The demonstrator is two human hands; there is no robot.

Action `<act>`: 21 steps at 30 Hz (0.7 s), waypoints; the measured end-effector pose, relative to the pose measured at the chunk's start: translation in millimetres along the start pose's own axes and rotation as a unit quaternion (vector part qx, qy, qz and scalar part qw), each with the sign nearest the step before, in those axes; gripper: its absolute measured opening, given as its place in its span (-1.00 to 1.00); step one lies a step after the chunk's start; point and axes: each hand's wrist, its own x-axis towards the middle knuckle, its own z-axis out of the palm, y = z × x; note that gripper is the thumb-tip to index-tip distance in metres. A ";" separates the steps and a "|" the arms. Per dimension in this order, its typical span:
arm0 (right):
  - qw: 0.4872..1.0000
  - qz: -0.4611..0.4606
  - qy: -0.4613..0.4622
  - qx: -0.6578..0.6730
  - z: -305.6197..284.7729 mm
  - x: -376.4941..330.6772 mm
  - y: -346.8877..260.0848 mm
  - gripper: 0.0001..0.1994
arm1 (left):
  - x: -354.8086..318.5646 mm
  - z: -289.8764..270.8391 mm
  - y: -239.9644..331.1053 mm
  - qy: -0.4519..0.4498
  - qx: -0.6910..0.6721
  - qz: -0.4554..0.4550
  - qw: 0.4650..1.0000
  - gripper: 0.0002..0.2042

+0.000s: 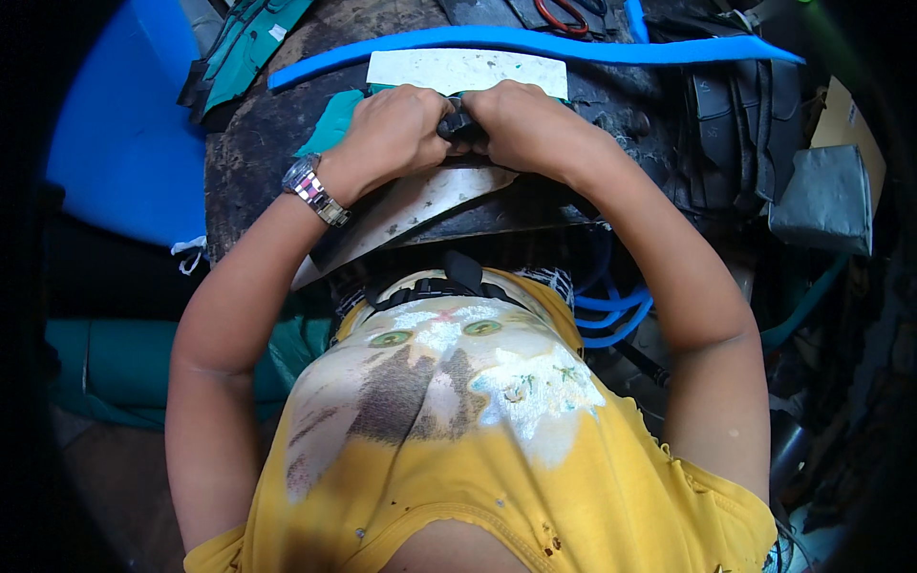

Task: The person assembles footwear components on a workbench. They place a black fabric piece over a white board, use a hammer to press the edges, cut a blue foam strip with scissors, and fit the foam into the fabric. The person repeats the process with another fabric piece, hammering and fitting foam into place.

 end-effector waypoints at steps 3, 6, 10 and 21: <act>0.999 0.020 -0.050 -0.010 -5.6 11.0 -1.6 -0.79 | 5.7 -8.4 2.8 -0.047 -0.004 -0.005 0.999 -0.78; 0.997 0.032 -0.067 -0.026 -9.3 15.8 -5.1 -0.79 | 16.8 -17.1 7.4 -0.125 0.006 -0.035 0.991 -0.75; 0.984 0.057 -0.074 -0.154 -8.4 11.0 -10.8 -0.73 | 31.9 -22.3 17.0 -0.183 0.023 -0.067 0.981 -0.70; 0.961 -0.082 0.238 0.111 36.5 -50.6 -23.3 -0.62 | 26.9 -17.4 13.4 -0.150 0.010 -0.090 0.984 -0.68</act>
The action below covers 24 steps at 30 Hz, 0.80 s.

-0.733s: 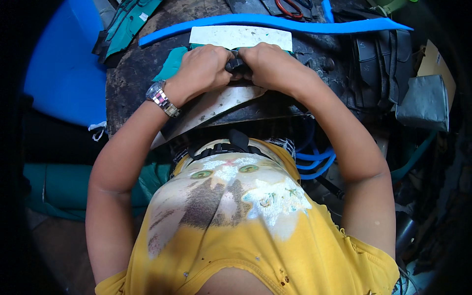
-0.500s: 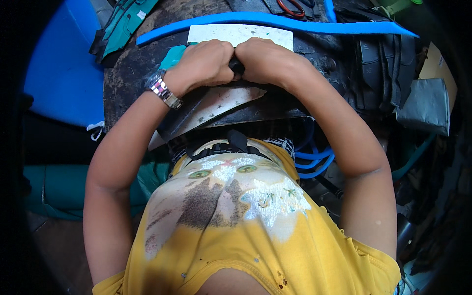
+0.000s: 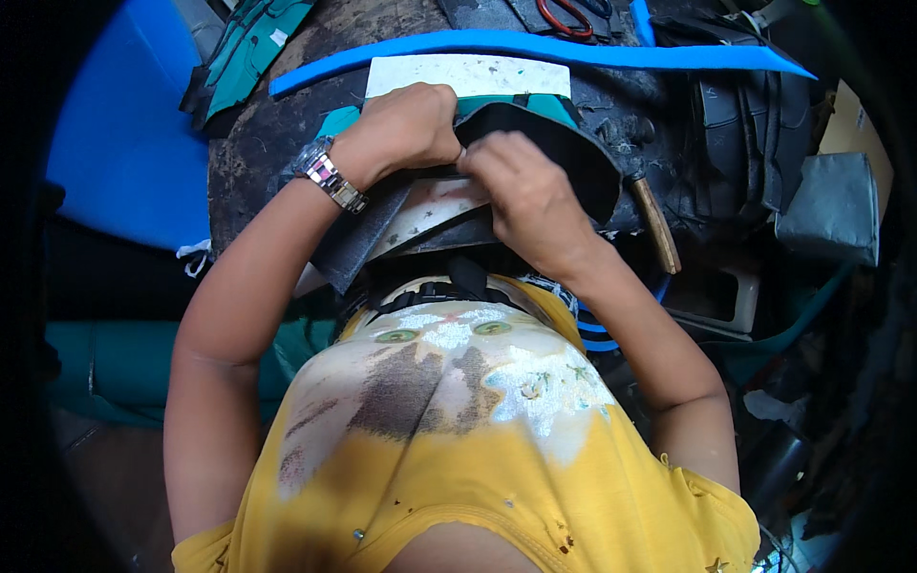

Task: The person assembles footwear components on a workbench. They place a black fabric piece over a white board, use a hammer to press the edges, cut a blue foam strip with scissors, and fit the foam into the fabric. The person repeats the process with another fabric piece, hammering and fitting foam into place.

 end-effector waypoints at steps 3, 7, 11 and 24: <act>0.999 -0.047 0.008 -0.019 18.9 -6.6 9.2 -0.63 | -0.4 1.6 -5.2 0.009 0.005 0.033 0.999 -0.66; 0.998 -0.049 0.025 -0.042 29.5 -8.4 18.6 -0.72 | -13.3 1.4 -20.2 -0.038 -0.039 0.117 0.992 -0.67; 0.998 -0.031 0.029 -0.035 31.8 -5.0 19.2 -0.76 | -41.4 18.0 -29.3 0.109 -0.084 0.188 0.973 -0.72; 0.996 -0.009 -0.019 -0.089 34.2 4.1 3.3 -0.77 | -31.2 28.6 -27.5 0.133 0.019 0.163 0.977 -0.77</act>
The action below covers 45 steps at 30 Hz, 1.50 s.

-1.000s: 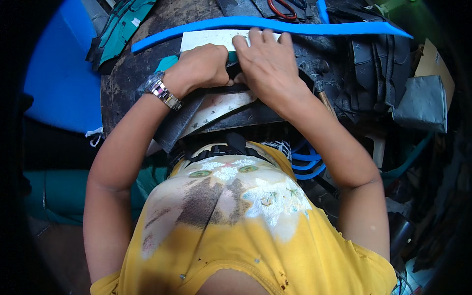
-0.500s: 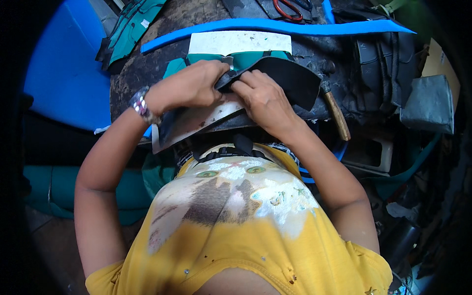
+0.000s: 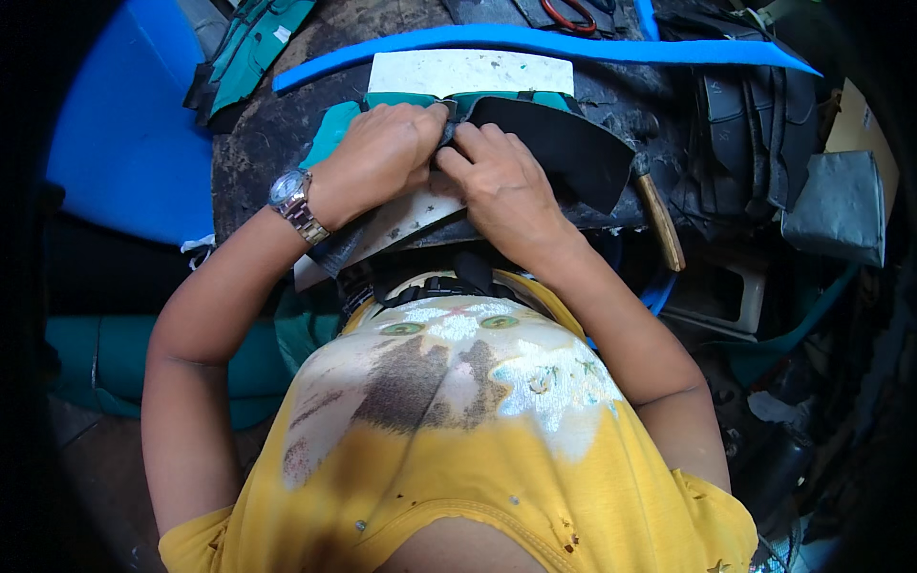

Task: The person assembles footwear components on a workbench. They place a black fabric piece over a white board, use a hammer to press the edges, cut a blue foam strip with scissors, and fit the foam into the fabric. The person repeats the process with another fabric piece, hammering and fitting foam into place.

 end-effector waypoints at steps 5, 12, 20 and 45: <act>0.993 -0.031 0.046 0.102 10.6 6.6 4.3 -0.77 | 5.0 -5.8 -6.2 -0.029 -0.050 -0.017 0.998 -0.75; 0.992 -0.032 0.061 0.104 13.3 3.9 10.4 -0.72 | -32.7 -15.4 -10.4 0.010 -0.046 0.011 0.999 -0.68; 0.993 -0.015 0.067 0.099 13.0 5.8 6.2 -0.74 | -27.5 -9.9 -21.3 0.039 -0.153 -0.011 0.987 -0.79; 0.984 -0.050 0.075 0.151 26.4 15.4 4.6 -0.74 | -48.3 -13.9 -11.6 0.098 -0.068 0.024 0.993 -0.75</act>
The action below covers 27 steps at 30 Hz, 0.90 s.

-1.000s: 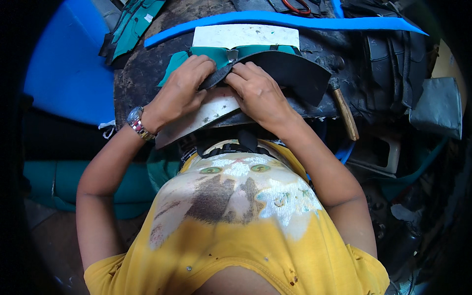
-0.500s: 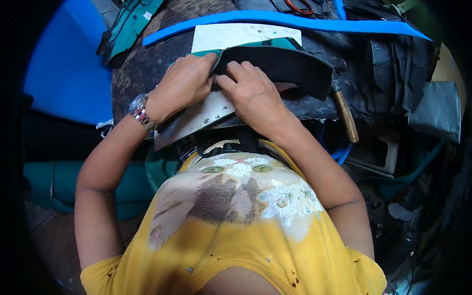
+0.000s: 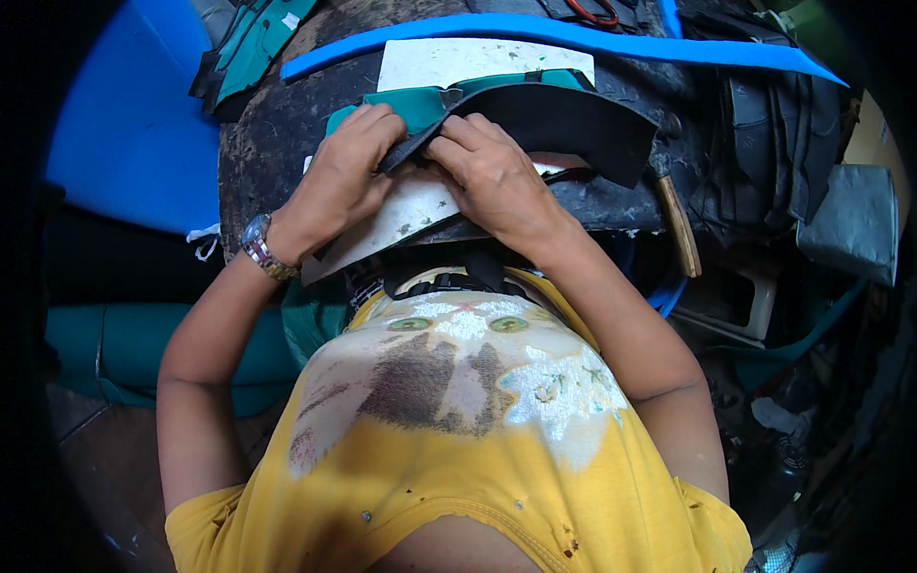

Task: The person assembles footwear components on a workbench. They place a black fabric piece over a white board, use a hammer to press the edges, cut a blue foam strip with scissors, and fit the foam into the fabric. The person repeats the process with another fabric piece, hammering and fitting foam into place.

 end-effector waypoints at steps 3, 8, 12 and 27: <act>1.000 0.002 0.008 -0.005 2.0 0.0 -0.9 -0.73 | 0.4 2.2 -5.4 0.002 -0.037 0.012 0.999 -0.80; 0.998 0.043 -0.027 -0.026 -1.1 -0.6 -7.7 -0.74 | 5.2 4.7 -2.0 -0.031 0.034 -0.075 0.996 -0.81; 0.996 0.048 -0.068 -0.036 -6.5 3.3 -11.9 -0.74 | 11.8 8.2 -1.2 -0.064 0.073 -0.095 0.991 -0.81; 0.999 -0.001 -0.026 0.025 8.0 5.1 -1.6 -0.78 | -12.2 -0.7 1.3 0.021 -0.012 -0.082 0.996 -0.70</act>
